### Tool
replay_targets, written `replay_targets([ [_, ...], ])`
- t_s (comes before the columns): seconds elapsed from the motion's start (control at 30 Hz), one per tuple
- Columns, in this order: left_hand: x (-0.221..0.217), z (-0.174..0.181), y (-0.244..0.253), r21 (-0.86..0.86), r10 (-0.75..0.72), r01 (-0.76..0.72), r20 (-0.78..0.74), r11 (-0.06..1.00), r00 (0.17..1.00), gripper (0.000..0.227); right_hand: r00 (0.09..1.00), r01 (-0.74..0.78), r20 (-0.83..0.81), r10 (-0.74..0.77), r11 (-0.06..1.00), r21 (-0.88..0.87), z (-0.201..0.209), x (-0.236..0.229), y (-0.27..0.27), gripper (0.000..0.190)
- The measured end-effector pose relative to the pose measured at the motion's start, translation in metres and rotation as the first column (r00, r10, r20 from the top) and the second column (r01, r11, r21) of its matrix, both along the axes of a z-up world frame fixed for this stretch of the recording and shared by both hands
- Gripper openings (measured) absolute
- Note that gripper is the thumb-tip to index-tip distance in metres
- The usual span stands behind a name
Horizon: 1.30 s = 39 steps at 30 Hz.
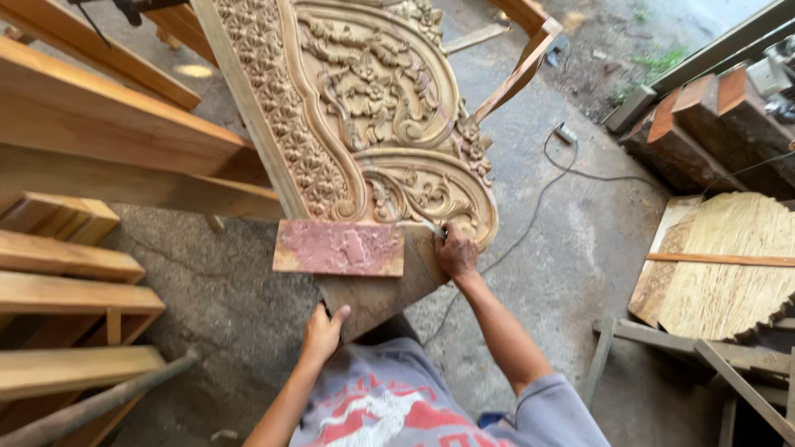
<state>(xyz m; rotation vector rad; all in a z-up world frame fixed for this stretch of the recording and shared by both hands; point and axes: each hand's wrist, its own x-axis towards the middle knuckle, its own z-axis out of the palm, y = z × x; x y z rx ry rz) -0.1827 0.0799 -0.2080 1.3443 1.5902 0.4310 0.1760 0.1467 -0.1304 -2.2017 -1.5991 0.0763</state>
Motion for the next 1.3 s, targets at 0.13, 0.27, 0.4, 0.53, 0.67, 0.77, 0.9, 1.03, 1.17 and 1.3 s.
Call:
replay_targets([
  [0.13, 0.001, -0.005, 0.007, -0.031, -0.005, 0.005, -0.025, 1.0, 1.0, 0.07, 1.0, 0.023, 0.009, -0.023, 1.0, 0.021, 0.0, 0.0, 0.005, 0.023],
  [0.27, -0.002, 0.001, 0.011, -0.047, -0.057, 0.054, -0.054, 0.997, 0.997, 0.07, 0.998, 0.054, -0.014, -0.055, 0.998, -0.016, -0.002, 0.001, 0.007, 0.023],
  [0.4, -0.005, 0.005, 0.012, -0.072, -0.09, 0.084, -0.083, 0.994, 0.993, 0.072, 0.997, 0.07, -0.043, -0.07, 0.997, 0.018, 0.002, -0.003, 0.001, 0.024],
  [0.53, 0.004, -0.004, 0.002, -0.03, 0.023, -0.023, 0.018, 0.999, 1.0, 0.076, 0.997, 0.066, -0.042, -0.067, 0.997, -0.031, 0.014, -0.006, 0.005, 0.023],
  [0.67, 0.015, -0.016, 0.001, 0.005, 0.105, -0.105, 0.022, 0.994, 0.994, 0.079, 0.998, 0.061, -0.012, -0.061, 0.998, -0.007, 0.014, -0.006, 0.002, 0.021],
  [0.77, 0.019, -0.018, -0.001, -0.022, 0.105, -0.105, 0.003, 0.994, 0.994, 0.079, 0.997, 0.055, -0.045, -0.057, 0.998, -0.045, 0.008, -0.002, 0.002, 0.02],
  [0.9, 0.016, -0.011, 0.003, -0.012, 0.075, -0.075, -0.01, 0.997, 0.997, 0.078, 0.999, 0.041, -0.005, -0.042, 0.999, -0.035, 0.003, -0.001, 0.007, 0.021],
  [1.03, 0.016, -0.005, 0.0, -0.014, 0.071, -0.071, -0.037, 0.997, 0.997, 0.08, 0.999, 0.046, -0.011, -0.046, 0.998, -0.051, 0.002, -0.001, 0.003, 0.022],
  [1.17, 0.017, -0.001, 0.005, -0.046, 0.061, -0.062, -0.029, 0.997, 0.998, 0.082, 0.999, 0.04, -0.022, -0.042, 0.997, -0.067, 0.005, -0.001, 0.004, 0.021],
  [1.3, 0.017, 0.006, 0.005, -0.122, 0.039, -0.048, -0.079, 0.991, 0.996, 0.084, 0.999, 0.039, -0.015, -0.039, 0.999, -0.019, 0.008, -0.002, 0.005, 0.021],
])
